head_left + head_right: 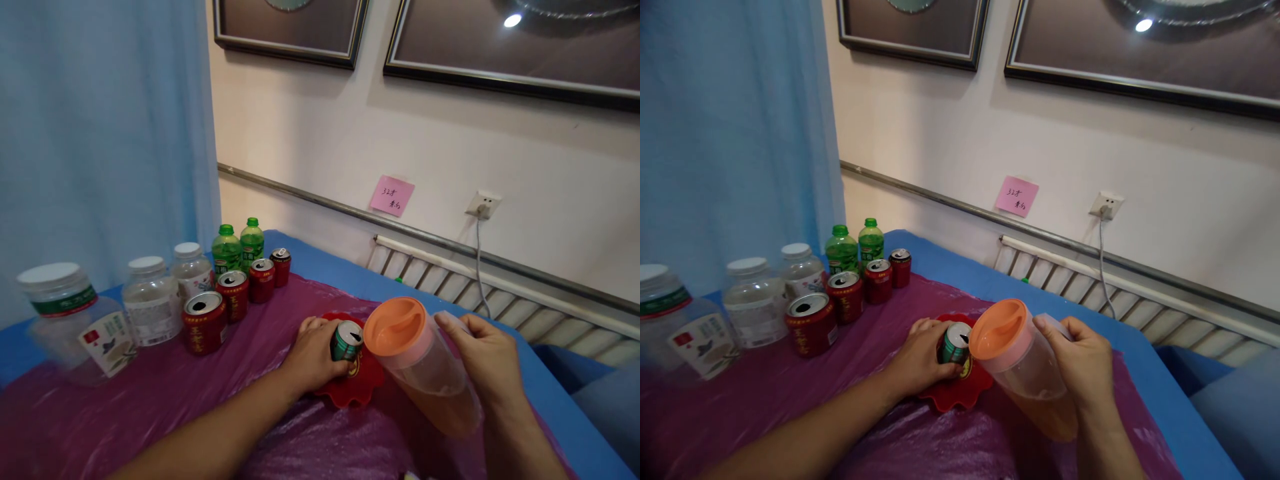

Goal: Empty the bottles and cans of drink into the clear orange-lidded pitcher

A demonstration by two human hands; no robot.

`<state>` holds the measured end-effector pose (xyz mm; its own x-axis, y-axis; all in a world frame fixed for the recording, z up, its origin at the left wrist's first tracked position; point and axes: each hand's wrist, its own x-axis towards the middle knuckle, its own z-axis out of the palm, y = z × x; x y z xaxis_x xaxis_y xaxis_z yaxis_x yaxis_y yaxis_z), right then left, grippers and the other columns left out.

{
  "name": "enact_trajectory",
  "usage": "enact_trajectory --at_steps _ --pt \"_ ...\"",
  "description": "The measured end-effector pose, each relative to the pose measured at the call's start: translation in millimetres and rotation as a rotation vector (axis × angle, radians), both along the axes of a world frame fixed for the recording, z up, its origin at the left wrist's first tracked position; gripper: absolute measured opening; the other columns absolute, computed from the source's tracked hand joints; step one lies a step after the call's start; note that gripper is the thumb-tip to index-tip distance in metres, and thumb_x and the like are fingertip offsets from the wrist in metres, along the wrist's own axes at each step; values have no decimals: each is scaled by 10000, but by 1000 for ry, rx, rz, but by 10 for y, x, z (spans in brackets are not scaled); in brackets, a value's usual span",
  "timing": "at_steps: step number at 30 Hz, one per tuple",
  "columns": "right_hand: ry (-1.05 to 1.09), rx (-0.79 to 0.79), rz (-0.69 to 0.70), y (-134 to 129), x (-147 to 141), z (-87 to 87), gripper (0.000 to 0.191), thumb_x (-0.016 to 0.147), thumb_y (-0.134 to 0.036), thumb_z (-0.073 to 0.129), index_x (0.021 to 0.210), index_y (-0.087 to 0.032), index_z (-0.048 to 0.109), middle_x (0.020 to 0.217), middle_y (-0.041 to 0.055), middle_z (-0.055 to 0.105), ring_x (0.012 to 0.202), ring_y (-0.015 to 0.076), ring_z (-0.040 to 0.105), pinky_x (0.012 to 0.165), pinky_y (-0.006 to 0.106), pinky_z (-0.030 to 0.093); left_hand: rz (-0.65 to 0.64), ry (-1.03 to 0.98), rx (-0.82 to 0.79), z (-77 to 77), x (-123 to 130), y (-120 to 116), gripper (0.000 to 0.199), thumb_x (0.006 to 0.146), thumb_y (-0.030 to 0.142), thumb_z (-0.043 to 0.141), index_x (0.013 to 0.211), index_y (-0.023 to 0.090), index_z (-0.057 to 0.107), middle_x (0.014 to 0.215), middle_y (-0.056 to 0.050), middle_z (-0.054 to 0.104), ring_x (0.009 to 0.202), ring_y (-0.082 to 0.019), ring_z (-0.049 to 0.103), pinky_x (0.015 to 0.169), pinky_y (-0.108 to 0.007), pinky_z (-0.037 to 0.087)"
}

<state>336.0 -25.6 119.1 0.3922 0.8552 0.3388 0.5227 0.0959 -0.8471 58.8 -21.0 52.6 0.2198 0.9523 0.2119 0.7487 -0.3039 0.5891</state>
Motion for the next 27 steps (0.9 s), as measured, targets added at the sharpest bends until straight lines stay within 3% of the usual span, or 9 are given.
enact_trajectory --at_steps 27 --pt "0 -2 -1 -6 -2 10 548 654 -645 733 512 -218 421 537 -52 331 540 110 328 458 230 262 12 3 -23 53 12 -10 681 594 395 874 1233 326 647 1187 -26 704 1147 -326 572 1050 -458 361"
